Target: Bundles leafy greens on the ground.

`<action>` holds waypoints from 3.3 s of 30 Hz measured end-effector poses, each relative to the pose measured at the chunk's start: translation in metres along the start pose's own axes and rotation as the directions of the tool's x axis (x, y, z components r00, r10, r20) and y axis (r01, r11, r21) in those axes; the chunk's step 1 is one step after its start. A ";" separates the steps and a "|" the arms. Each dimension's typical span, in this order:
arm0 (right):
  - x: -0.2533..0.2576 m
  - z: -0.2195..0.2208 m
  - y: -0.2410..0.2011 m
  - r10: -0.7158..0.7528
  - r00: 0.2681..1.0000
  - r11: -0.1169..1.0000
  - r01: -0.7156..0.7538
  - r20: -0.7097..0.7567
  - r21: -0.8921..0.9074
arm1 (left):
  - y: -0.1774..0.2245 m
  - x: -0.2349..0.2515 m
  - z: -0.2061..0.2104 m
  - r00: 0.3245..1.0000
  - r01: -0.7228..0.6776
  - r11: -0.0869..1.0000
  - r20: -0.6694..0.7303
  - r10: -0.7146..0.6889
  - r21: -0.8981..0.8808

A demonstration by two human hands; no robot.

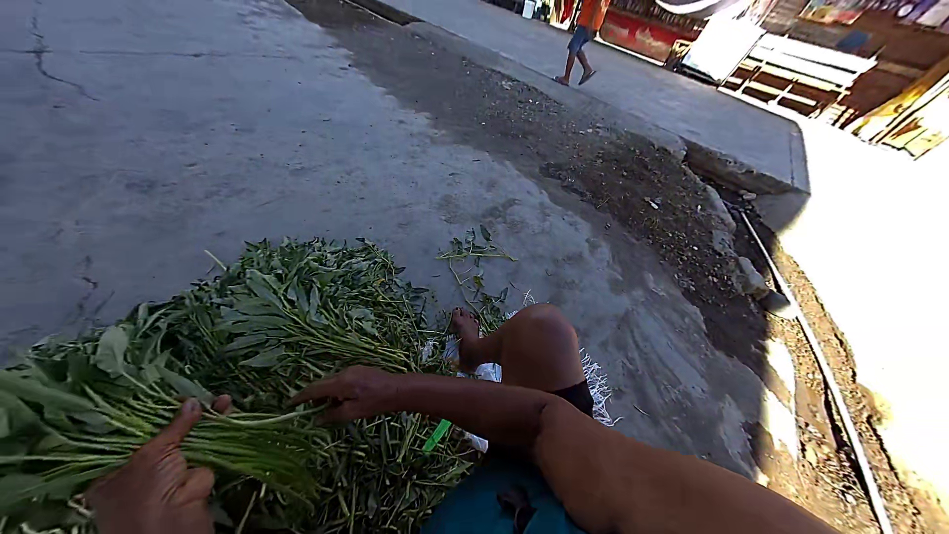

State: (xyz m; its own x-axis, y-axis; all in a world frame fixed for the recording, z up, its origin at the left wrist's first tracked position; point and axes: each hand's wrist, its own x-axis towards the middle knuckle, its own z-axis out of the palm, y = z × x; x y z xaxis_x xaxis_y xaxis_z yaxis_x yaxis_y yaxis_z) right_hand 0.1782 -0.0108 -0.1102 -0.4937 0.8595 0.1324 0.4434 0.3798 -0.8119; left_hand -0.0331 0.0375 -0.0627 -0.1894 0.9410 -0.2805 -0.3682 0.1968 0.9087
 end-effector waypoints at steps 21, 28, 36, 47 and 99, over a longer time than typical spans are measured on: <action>-0.010 0.022 -0.016 -0.214 0.974 0.977 0.211 0.077 0.039 | 0.020 0.011 -0.037 0.999 -0.011 0.997 -0.041 0.007 -0.078; -0.043 -0.004 -0.002 -0.066 0.994 0.998 0.066 0.082 -0.001 | 0.033 0.002 -0.029 0.984 -0.059 0.984 -0.177 0.029 -0.169; 0.006 -0.009 -0.027 -0.007 0.957 0.991 -0.033 -0.292 -0.132 | 0.024 0.001 -0.015 0.990 0.012 0.979 -0.138 -0.041 -0.202; 0.034 0.010 -0.021 -0.063 0.919 0.997 0.071 -0.390 0.007 | 0.016 -0.010 -0.002 0.996 0.084 0.982 -0.014 -0.088 -0.169; 0.060 0.045 0.014 0.423 0.905 0.481 -0.185 -0.042 0.857 | -0.005 -0.019 -0.008 0.805 0.149 0.978 0.593 -0.035 -0.145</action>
State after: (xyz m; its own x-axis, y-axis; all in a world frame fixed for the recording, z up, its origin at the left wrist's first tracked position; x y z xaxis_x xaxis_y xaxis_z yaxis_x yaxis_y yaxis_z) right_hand 0.1215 0.0312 -0.1393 -0.2277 0.9530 -0.1996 -0.3360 -0.2693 -0.9025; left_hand -0.0353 0.0169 -0.0641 0.3999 0.9135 -0.0743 -0.5201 0.2929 0.8023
